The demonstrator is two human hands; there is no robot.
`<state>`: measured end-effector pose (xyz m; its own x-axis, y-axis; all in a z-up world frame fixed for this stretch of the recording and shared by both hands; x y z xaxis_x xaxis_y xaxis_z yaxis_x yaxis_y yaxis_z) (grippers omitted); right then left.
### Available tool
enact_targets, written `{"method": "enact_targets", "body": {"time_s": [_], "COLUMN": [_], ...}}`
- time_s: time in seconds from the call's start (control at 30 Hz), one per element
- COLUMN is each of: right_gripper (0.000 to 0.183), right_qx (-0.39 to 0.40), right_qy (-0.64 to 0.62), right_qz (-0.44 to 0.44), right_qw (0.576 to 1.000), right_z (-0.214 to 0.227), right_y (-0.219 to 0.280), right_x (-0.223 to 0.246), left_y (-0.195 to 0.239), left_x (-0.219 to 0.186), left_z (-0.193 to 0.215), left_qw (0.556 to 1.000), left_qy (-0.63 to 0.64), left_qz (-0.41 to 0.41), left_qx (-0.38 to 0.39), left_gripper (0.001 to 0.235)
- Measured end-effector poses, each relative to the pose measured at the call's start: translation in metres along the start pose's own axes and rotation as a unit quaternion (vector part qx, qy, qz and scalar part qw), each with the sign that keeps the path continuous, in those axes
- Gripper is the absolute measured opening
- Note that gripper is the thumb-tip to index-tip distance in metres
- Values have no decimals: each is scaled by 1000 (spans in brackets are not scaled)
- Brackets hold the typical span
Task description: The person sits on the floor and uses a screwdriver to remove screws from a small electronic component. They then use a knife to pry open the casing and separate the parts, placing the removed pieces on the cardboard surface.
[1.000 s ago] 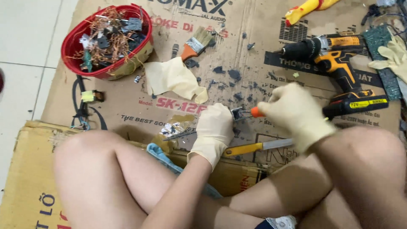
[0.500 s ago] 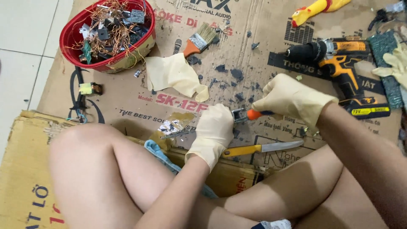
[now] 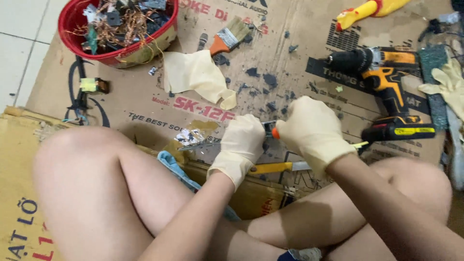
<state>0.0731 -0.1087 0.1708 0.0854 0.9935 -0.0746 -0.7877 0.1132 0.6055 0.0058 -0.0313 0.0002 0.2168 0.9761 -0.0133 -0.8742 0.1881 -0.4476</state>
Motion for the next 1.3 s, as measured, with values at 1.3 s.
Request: {"method": "enact_targets", "body": {"time_s": [1.3], "right_gripper": [30], "right_qx": [37], "right_qy": [16], "right_qz": [50], "right_qw": [998], "right_z": [-2], "right_y": [-34], "right_x": [-21], "left_y": [0], "left_x": [-4], "left_z": [20], "left_qw": [998], "left_qy": [39], "left_qz": [42], "left_qx": [6], "left_gripper": [13]}}
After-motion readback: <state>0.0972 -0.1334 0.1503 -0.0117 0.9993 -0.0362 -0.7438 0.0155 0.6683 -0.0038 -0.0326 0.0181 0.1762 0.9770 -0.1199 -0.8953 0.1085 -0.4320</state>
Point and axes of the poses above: each hand's wrist, its own y-axis away from the middle knuckle, its own z-axis out of the back of the hand, x = y × z, the point moved 3 cm from there along -y, towards the middle knuckle, and after that the axes turned 2 degrees about -z, right-handed, at the moved point
